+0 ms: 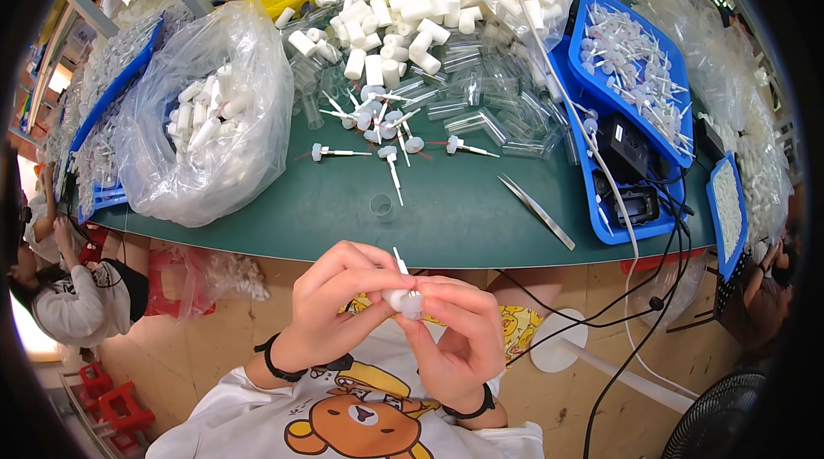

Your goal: The person assembles small white cylindrical components by inserting a thin rod into them and then placing them into clear plastic tubes. They handle the components one at a time, repeating the process multiple times.

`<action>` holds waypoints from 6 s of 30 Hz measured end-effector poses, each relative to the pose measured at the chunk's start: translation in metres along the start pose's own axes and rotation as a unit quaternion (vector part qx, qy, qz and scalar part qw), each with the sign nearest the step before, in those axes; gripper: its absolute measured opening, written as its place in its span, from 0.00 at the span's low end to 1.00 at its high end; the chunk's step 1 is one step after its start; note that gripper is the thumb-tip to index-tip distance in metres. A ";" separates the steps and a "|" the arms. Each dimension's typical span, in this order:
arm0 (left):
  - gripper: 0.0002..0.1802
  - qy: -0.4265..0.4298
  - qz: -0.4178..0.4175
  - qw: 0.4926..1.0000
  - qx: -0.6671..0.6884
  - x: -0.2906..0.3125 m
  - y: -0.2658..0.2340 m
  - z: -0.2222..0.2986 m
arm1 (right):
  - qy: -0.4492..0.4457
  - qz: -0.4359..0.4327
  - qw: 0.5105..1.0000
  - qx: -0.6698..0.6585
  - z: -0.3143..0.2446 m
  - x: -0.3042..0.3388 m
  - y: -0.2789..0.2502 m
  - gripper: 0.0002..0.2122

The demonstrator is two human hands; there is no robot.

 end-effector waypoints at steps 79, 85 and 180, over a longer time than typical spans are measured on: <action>0.18 -0.348 -0.167 0.642 0.663 0.029 0.025 -0.023 | 0.279 -0.158 0.856 -0.406 0.033 -0.015 0.011 0.11; 0.16 -0.360 -0.154 0.699 0.599 0.026 0.021 -0.017 | 0.301 -0.164 0.855 -0.389 0.033 -0.013 0.007 0.11; 0.15 -0.078 0.037 0.988 -0.129 -0.021 -0.002 -0.047 | 0.208 -0.016 0.961 -0.179 0.037 -0.016 -0.020 0.12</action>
Point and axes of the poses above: each hand's wrist, its own x-axis away from the middle knuckle, its own y-axis out of the palm, z = x × y, the point moved 4 cm from there along -x, towards the middle knuckle
